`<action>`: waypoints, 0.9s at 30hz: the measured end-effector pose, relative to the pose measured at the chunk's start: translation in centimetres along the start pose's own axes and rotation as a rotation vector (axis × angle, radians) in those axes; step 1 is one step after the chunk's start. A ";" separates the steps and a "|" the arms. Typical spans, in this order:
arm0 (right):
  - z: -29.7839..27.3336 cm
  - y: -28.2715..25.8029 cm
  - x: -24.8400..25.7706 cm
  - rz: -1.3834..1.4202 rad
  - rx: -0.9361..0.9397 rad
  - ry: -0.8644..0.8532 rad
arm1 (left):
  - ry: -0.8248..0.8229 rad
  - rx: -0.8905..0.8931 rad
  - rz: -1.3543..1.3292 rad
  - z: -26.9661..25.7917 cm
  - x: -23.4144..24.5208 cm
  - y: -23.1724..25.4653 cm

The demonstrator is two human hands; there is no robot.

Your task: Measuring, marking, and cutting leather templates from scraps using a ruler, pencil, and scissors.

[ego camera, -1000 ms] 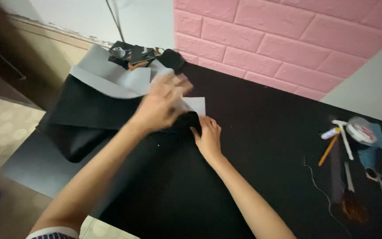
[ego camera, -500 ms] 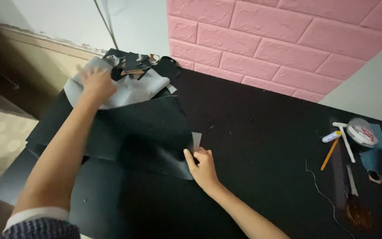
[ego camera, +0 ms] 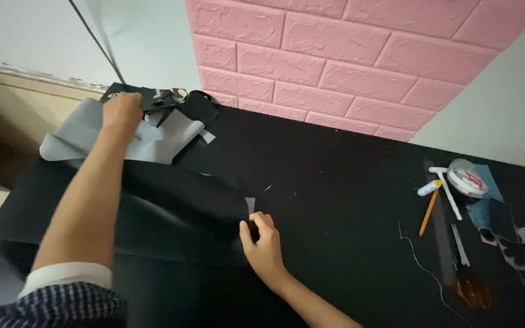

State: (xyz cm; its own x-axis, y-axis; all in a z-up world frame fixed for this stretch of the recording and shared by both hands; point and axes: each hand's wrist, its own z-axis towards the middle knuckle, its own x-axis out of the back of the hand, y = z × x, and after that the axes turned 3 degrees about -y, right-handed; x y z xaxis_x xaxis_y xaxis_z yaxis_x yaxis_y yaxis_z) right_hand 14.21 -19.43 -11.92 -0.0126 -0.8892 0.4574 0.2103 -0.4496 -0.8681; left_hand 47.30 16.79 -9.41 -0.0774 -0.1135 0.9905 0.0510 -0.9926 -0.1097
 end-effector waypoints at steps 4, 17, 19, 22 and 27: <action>-0.1 0.4 -0.4 0.018 0.068 0.035 | -0.091 -0.034 -0.097 -1.5 5.6 -0.4; -0.3 -0.5 0.6 0.167 -0.093 0.028 | 0.244 -0.256 -0.835 -4.8 11.2 0.4; -0.4 -0.5 0.9 0.172 -0.084 0.036 | 0.247 -0.234 -0.949 -7.3 13.8 2.4; -0.5 -0.3 0.9 0.273 -0.057 0.123 | 0.424 -0.354 -0.944 -5.8 12.5 3.2; 0.1 -0.1 2.1 0.554 -0.235 0.173 | 0.151 -0.269 -1.394 -15.2 19.3 11.0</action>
State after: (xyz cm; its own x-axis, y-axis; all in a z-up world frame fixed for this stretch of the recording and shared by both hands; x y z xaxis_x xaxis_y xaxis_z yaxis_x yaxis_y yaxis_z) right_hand 14.22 -21.26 -10.88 -0.1256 -0.9876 -0.0939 0.0108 0.0933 -0.9956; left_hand 31.18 3.03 7.26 -0.0113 0.9588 0.2840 -0.3395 -0.2708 0.9008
